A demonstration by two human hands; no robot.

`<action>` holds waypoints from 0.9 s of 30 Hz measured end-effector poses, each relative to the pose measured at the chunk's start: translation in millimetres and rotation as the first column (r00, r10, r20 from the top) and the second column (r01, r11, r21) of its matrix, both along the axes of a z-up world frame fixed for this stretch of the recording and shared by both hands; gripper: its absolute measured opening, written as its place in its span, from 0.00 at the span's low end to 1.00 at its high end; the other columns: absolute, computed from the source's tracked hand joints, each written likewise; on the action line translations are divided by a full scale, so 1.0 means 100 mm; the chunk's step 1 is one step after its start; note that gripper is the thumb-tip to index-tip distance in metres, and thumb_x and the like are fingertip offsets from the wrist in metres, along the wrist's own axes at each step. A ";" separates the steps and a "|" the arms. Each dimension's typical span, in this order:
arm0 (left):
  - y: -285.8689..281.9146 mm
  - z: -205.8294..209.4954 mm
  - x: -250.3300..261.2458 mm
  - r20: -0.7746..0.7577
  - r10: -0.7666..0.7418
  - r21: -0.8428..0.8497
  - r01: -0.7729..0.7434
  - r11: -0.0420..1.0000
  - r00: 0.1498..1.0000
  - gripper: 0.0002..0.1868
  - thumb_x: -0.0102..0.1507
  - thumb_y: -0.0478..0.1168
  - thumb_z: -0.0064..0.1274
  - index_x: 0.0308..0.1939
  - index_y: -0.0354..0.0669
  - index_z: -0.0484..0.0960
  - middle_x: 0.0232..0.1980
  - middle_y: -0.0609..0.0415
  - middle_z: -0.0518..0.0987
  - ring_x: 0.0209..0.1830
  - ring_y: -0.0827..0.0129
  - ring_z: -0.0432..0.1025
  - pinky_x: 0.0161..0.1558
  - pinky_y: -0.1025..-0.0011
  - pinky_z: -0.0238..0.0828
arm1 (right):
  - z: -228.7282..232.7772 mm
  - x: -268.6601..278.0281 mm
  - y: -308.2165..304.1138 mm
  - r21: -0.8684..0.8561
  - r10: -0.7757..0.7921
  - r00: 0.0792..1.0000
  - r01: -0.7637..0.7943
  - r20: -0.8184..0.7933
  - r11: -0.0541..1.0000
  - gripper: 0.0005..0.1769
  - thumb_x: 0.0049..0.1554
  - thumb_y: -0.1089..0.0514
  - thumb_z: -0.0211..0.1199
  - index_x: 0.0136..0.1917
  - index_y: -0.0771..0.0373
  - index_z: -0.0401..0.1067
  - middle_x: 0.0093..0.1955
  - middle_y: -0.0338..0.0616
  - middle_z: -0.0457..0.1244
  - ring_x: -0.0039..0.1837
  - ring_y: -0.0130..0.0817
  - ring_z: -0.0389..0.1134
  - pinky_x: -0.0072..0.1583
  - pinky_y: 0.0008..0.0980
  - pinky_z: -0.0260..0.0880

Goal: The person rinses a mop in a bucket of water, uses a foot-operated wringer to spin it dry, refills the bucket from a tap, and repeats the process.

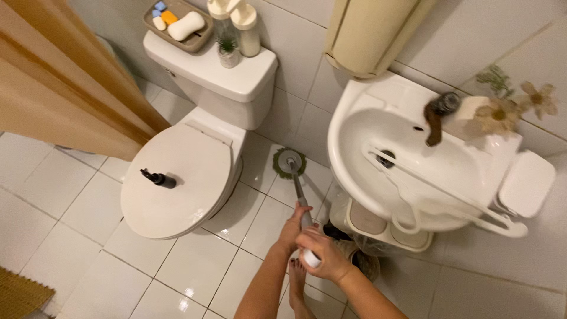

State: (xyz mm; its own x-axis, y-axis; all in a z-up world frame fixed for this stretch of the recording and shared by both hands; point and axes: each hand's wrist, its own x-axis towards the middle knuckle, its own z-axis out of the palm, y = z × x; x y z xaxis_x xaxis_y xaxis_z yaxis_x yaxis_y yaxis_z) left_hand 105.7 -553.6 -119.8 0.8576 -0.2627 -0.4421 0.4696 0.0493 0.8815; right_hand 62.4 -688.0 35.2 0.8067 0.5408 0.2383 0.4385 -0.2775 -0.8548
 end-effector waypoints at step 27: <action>0.92 0.27 0.80 0.021 0.232 0.397 -0.221 0.891 0.973 0.17 0.66 0.37 0.40 0.55 0.60 0.77 0.81 0.51 0.54 0.47 0.60 0.83 0.49 0.65 0.82 | -0.03 0.69 0.67 -0.169 0.000 0.972 -0.040 -0.234 0.985 0.19 0.48 0.77 0.62 0.47 0.58 0.67 0.58 0.38 0.65 0.69 0.36 0.65 0.67 0.44 0.57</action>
